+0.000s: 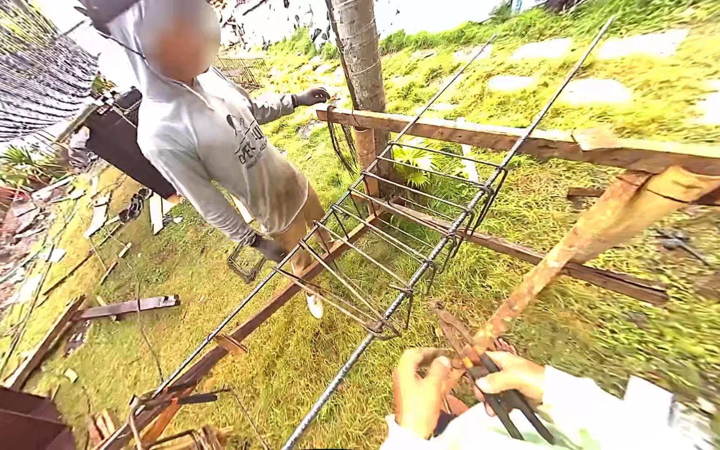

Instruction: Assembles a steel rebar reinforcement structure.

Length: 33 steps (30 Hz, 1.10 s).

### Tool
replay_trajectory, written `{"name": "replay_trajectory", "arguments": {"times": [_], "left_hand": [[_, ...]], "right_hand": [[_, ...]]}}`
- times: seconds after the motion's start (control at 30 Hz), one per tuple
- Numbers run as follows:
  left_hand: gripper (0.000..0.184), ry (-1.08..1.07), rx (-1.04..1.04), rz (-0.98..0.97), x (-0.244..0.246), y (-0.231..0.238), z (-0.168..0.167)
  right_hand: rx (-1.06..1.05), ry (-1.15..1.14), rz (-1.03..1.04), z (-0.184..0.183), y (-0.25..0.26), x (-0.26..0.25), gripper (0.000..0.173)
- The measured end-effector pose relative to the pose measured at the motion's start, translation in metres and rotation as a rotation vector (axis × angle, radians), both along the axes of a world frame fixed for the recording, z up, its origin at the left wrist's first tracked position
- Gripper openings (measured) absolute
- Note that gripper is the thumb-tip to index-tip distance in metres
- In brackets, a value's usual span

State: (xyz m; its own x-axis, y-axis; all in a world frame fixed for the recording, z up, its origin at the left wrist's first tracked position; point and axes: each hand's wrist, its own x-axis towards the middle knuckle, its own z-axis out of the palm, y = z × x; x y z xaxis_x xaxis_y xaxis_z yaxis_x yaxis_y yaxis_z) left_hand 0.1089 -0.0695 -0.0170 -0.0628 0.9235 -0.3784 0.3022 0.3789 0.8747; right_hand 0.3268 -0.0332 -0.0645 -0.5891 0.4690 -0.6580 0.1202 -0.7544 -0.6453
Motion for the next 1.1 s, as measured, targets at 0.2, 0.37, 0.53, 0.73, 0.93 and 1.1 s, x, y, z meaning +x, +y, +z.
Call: {"name": "replay_trajectory", "arguments": {"times": [0.2, 0.37, 0.53, 0.73, 0.93, 1.1], "left_hand": [[0.080, 0.492, -0.020, 0.433, -0.068, 0.057, -0.022], [0.029, 0.283, -0.127, 0.446, -0.099, 0.095, -0.044], [0.020, 0.423, -0.178, 0.427, -0.107, 0.076, -0.029], [0.022, 0.553, -0.245, 0.406, -0.133, 0.053, -0.024], [0.020, 0.611, -0.254, 0.483, -0.153, 0.033, -0.011], [0.019, 0.587, -0.213, 0.510, -0.166, 0.016, -0.024]], "right_hand": [[0.153, -0.158, -0.020, -0.039, -0.014, -0.011, 0.040], [0.437, -0.380, 0.106, -0.030, -0.016, -0.032, 0.048], [0.496, -0.401, 0.139, -0.040, -0.022, -0.038, 0.054], [0.576, -0.427, 0.447, -0.047, -0.023, -0.055, 0.061], [0.654, -0.405, 0.574, -0.060, -0.014, -0.086, 0.057], [0.494, -0.620, 0.511, -0.062, 0.021, -0.093, 0.060]]}}
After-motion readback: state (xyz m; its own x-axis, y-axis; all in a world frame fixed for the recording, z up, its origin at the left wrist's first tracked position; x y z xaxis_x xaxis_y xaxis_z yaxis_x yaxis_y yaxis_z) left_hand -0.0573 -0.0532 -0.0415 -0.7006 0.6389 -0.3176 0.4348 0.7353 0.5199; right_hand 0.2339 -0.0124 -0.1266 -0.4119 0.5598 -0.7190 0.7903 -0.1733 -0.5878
